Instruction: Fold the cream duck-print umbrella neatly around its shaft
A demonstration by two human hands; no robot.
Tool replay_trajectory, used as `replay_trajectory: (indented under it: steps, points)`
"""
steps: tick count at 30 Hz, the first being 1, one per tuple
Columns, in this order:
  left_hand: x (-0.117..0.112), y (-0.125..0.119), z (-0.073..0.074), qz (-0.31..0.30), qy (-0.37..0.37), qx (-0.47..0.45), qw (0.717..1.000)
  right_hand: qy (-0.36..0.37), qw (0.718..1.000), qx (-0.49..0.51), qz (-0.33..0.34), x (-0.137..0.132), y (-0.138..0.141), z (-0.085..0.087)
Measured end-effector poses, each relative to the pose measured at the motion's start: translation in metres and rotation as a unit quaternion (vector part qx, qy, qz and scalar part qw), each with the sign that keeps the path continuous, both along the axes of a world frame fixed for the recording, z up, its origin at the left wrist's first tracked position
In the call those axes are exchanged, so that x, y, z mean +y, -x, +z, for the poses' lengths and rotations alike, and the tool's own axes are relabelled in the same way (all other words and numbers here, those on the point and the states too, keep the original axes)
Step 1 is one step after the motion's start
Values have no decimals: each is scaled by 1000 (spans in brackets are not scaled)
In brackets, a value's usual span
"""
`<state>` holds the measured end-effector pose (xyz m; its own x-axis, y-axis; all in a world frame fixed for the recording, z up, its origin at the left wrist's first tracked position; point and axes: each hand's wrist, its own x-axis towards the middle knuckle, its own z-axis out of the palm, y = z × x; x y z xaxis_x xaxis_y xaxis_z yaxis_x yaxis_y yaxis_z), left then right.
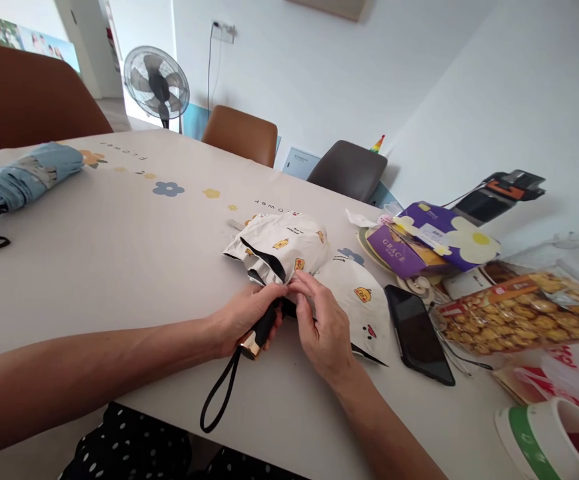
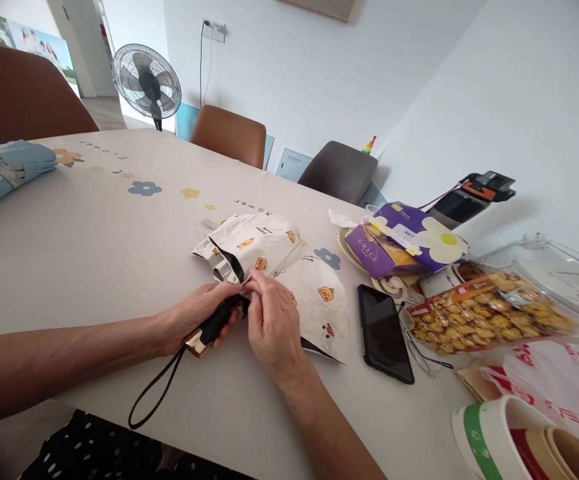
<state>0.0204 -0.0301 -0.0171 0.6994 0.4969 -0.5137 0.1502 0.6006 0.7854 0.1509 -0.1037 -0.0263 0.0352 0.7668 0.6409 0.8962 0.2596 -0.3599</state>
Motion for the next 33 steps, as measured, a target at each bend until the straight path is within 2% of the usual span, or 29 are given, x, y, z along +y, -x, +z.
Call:
replay_trajectory:
  steps: [6,13,16,19,21,24,27,30,33]
  points:
    - [0,1,2,-7,-5,-6,1000,12,999,47,6,-2,0,1]
    - [1,-2,-1,-33,-21,-3,999,25,978,204,33,-3,-2,-7]
    - [2,-2,-3,-33,-17,-7,999,28,972,234,-4,-1,-3,-8]
    - [3,-3,-3,-24,-5,-23,999,29,973,229,-22,1,-1,0]
    - [4,-2,-3,-23,5,-33,999,50,978,200,-26,4,0,11]
    - [6,-2,-4,-20,14,-43,999,129,984,106,-58,15,3,35]
    - [6,-2,-6,-13,16,-56,998,202,975,5,-93,36,4,54]
    - [5,-1,-5,-4,17,-68,998,248,956,-103,-118,60,7,61]
    - [5,0,-2,-2,23,-58,998,260,936,-204,-124,76,12,63]
